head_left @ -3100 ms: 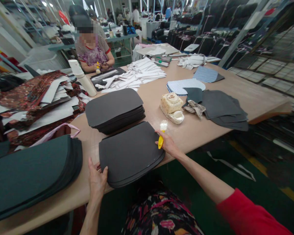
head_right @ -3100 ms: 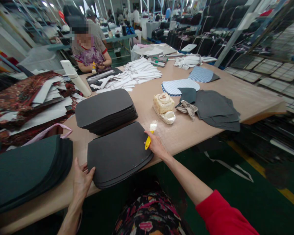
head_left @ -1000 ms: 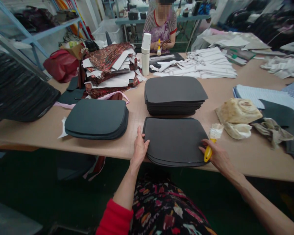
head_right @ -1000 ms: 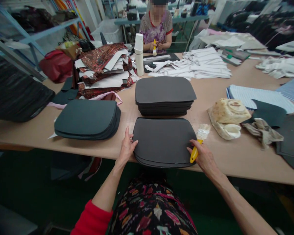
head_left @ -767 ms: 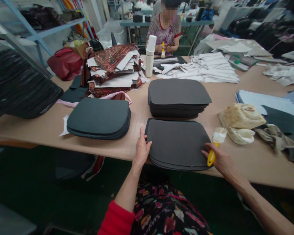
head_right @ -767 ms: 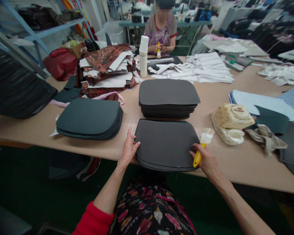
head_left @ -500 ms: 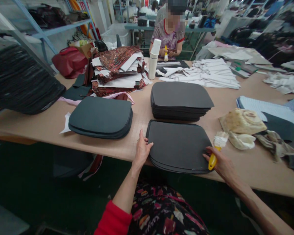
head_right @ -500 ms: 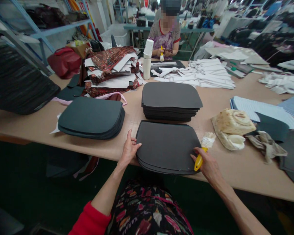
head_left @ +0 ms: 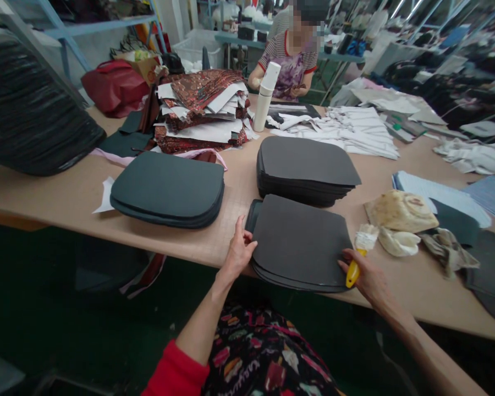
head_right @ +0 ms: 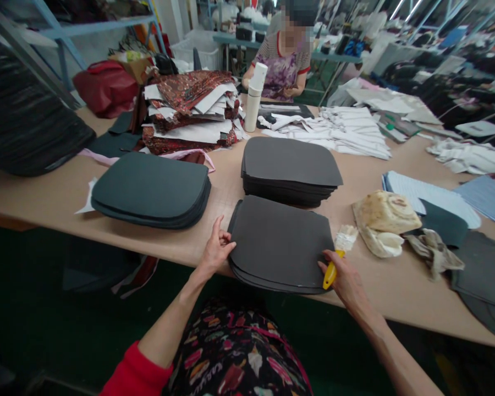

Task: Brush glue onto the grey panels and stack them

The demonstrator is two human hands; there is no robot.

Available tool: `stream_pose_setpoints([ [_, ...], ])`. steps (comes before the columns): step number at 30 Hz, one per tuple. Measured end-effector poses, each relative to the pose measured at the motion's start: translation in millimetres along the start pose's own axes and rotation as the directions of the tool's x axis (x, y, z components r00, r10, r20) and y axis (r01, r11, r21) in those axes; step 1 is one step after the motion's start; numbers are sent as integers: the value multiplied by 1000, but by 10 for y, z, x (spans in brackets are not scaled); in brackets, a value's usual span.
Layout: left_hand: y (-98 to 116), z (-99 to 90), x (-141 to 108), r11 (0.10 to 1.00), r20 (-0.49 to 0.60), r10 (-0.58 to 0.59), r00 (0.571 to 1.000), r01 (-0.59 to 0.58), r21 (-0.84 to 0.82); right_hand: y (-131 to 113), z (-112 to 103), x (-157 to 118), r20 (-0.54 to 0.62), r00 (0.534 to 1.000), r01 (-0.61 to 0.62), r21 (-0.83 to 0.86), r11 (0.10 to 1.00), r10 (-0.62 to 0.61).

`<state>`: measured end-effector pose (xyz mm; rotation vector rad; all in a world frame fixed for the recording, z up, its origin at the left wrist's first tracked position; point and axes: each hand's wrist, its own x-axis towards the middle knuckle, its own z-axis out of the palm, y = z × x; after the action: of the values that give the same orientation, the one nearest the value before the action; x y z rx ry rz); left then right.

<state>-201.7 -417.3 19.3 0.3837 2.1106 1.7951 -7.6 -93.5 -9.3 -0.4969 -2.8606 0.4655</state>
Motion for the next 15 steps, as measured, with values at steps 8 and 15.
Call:
stream_pose_setpoints([
  [8, -31, 36, 42, 991, -32, -10, 999, 14, 131, -6, -12, -2, -2, 1000, 6, -31, 999, -6],
  [15, 30, 66, 8, 962, -54, -37, 998, 51, 270, 10, -13, -1, -11, 1000, 19, -33, 999, -19],
])
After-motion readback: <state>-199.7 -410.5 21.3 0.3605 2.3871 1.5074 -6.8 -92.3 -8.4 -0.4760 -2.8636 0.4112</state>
